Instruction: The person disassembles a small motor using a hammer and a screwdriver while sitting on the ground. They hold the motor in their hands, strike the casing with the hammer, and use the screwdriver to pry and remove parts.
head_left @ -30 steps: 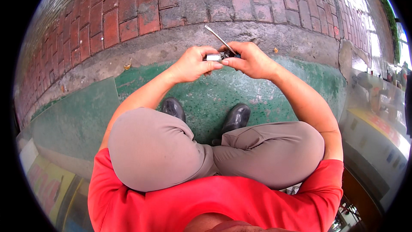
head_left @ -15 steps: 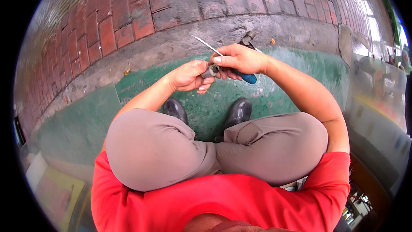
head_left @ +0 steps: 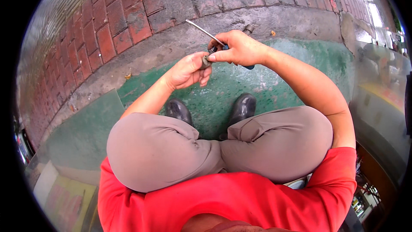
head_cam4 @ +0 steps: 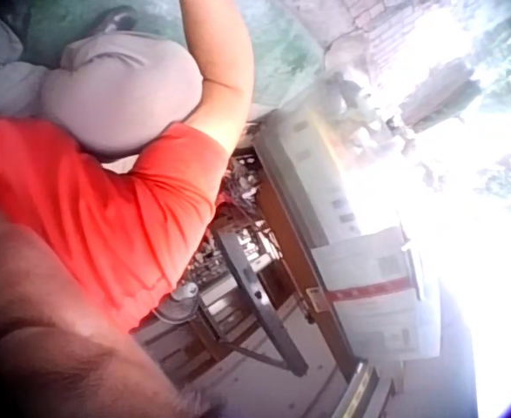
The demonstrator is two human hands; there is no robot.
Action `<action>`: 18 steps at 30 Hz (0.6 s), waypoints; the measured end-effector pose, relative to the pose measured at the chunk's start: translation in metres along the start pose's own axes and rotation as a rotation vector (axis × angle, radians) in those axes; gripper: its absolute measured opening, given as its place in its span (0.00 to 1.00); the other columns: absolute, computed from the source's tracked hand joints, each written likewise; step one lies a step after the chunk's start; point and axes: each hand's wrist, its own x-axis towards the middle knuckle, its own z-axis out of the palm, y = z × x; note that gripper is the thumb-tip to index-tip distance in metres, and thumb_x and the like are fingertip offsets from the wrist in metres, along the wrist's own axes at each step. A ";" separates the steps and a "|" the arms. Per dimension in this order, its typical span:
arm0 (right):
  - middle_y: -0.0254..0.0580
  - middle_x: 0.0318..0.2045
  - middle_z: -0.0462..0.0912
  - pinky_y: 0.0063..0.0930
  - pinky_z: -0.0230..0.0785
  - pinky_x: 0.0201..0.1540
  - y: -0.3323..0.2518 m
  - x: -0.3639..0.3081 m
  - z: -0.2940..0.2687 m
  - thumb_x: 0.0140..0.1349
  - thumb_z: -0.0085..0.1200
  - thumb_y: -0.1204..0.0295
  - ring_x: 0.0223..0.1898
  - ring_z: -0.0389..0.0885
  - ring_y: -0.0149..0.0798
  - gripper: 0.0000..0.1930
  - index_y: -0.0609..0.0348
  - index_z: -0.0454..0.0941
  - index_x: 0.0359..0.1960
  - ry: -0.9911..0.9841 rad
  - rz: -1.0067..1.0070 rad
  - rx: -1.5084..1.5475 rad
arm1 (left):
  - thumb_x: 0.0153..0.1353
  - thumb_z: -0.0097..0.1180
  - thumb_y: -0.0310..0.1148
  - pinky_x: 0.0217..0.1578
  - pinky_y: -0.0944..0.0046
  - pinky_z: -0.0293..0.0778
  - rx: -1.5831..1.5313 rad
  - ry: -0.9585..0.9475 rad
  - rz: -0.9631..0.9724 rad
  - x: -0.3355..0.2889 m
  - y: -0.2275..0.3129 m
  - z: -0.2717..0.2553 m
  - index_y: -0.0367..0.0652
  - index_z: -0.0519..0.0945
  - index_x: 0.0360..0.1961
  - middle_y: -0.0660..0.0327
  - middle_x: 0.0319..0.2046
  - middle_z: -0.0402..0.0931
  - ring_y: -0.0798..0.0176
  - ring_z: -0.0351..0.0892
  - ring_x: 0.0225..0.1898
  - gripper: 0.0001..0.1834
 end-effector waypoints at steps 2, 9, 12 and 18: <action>0.36 0.27 0.80 0.26 0.70 0.27 -0.001 0.001 -0.001 0.58 0.65 0.62 0.24 0.76 0.27 0.19 0.65 0.78 0.43 0.016 0.034 0.007 | 0.65 0.58 0.39 0.34 0.64 0.73 0.220 0.105 0.079 0.002 -0.003 -0.006 0.39 0.72 0.52 0.63 0.34 0.72 0.65 0.74 0.32 0.19; 0.35 0.24 0.79 0.24 0.69 0.24 0.008 0.002 -0.002 0.61 0.61 0.63 0.21 0.74 0.25 0.19 0.65 0.77 0.47 -0.028 0.121 0.029 | 0.60 0.60 0.24 0.42 0.69 0.73 1.009 0.379 0.147 0.006 0.003 0.007 0.38 0.74 0.53 0.66 0.38 0.75 0.73 0.75 0.40 0.19; 0.34 0.25 0.78 0.21 0.68 0.23 0.005 0.000 -0.005 0.64 0.58 0.65 0.21 0.73 0.24 0.20 0.66 0.76 0.51 -0.113 0.235 0.179 | 0.61 0.59 0.25 0.42 0.68 0.73 0.984 0.335 0.115 0.004 0.004 0.003 0.39 0.73 0.53 0.66 0.36 0.75 0.72 0.75 0.39 0.18; 0.35 0.24 0.77 0.23 0.69 0.22 0.003 -0.007 0.001 0.67 0.52 0.65 0.21 0.73 0.25 0.17 0.66 0.78 0.49 -0.125 0.223 0.360 | 0.63 0.57 0.29 0.43 0.66 0.73 0.873 0.196 0.051 0.000 0.009 -0.003 0.38 0.73 0.52 0.65 0.35 0.75 0.70 0.75 0.38 0.17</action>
